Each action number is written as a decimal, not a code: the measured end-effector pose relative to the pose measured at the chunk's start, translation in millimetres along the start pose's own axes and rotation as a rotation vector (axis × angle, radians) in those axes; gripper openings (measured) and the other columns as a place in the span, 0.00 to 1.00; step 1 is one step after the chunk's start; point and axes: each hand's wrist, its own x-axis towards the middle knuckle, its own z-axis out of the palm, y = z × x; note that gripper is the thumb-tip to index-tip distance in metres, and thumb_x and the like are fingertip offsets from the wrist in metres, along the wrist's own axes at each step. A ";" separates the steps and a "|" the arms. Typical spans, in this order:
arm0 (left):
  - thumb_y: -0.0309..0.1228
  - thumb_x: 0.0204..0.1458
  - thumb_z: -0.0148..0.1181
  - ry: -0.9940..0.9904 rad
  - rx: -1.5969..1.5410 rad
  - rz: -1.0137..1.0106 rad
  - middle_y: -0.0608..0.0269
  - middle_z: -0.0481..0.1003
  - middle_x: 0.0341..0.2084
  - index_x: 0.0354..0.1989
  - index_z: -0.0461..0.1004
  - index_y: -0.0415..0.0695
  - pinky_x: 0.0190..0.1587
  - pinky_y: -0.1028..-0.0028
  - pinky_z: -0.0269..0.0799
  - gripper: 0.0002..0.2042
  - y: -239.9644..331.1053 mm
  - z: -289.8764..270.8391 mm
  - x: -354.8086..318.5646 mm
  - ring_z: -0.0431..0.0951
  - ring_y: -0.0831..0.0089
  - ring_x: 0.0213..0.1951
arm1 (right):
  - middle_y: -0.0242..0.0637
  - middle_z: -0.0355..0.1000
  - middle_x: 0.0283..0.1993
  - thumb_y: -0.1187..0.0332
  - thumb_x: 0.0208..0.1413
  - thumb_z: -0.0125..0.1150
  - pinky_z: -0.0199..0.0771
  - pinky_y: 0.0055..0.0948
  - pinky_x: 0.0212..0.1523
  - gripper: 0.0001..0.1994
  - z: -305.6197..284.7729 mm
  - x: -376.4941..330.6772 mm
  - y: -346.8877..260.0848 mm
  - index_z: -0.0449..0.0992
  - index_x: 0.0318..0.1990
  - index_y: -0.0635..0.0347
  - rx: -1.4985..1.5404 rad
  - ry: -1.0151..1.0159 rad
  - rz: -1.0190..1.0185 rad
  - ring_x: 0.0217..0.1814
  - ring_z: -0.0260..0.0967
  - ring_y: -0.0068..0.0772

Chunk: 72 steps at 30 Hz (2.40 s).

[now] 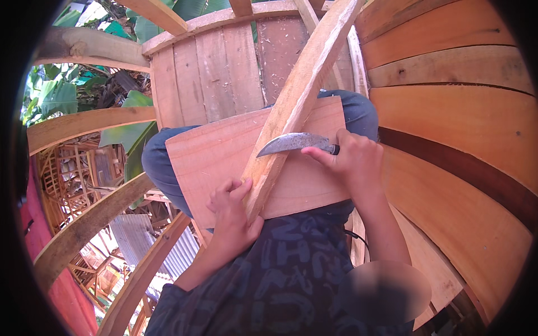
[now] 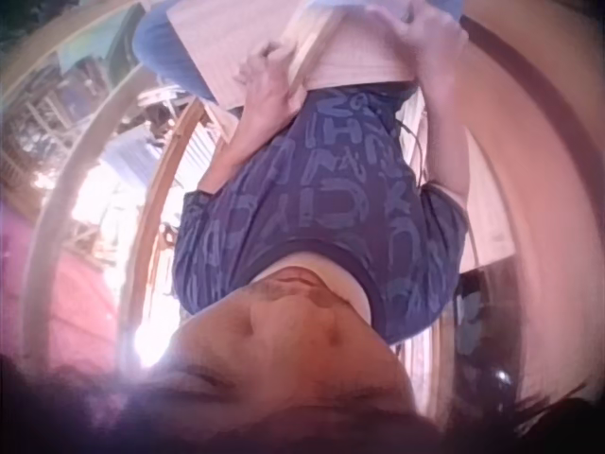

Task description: The person is sitting cross-legged on a wooden platform and using a curved knife to shave and smooth a long wooden stick. They hold the stick against a flat wooden board on their lap and repeatedly scrape the surface with the knife to remove thin shavings.

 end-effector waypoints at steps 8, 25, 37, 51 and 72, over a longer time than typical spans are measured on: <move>0.26 0.35 0.66 0.011 0.013 0.016 0.50 0.58 0.52 0.62 0.58 0.47 0.52 0.57 0.49 0.39 4.3 -3.8 5.1 0.58 0.55 0.53 | 0.42 0.65 0.12 0.25 0.35 0.58 0.67 0.38 0.19 0.38 13.6 11.9 4.1 0.68 0.16 0.61 -0.023 0.087 -0.018 0.16 0.68 0.45; 0.26 0.34 0.65 0.062 -0.003 0.002 0.49 0.57 0.52 0.62 0.57 0.47 0.55 0.55 0.47 0.40 3.6 -1.9 1.1 0.57 0.52 0.54 | 0.44 0.68 0.14 0.24 0.34 0.57 0.69 0.40 0.22 0.40 13.0 15.3 -2.3 0.72 0.17 0.61 -0.030 0.101 0.048 0.19 0.71 0.47; 0.26 0.33 0.63 0.044 -0.060 -0.001 0.49 0.58 0.49 0.58 0.60 0.45 0.55 0.55 0.47 0.36 -6.5 -0.8 -12.8 0.57 0.51 0.53 | 0.52 0.70 0.20 0.31 0.51 0.47 0.70 0.48 0.31 0.38 -25.9 63.9 27.0 0.72 0.18 0.65 0.067 0.170 0.279 0.27 0.71 0.57; 0.26 0.35 0.66 0.016 -0.024 -0.031 0.52 0.59 0.49 0.58 0.60 0.49 0.54 0.55 0.48 0.36 0.4 -3.7 -6.4 0.58 0.54 0.53 | 0.52 0.68 0.19 0.50 0.57 0.58 0.66 0.44 0.23 0.23 -26.4 -42.6 -18.4 0.72 0.26 0.66 0.393 -0.038 0.081 0.22 0.68 0.56; 0.28 0.37 0.65 -0.008 -0.017 -0.034 0.52 0.59 0.49 0.60 0.60 0.49 0.54 0.55 0.47 0.36 -1.7 -4.3 -6.7 0.58 0.54 0.53 | 0.52 0.70 0.19 0.36 0.54 0.51 0.71 0.46 0.29 0.32 -48.2 20.2 33.3 0.76 0.25 0.62 0.084 -0.013 0.340 0.28 0.73 0.56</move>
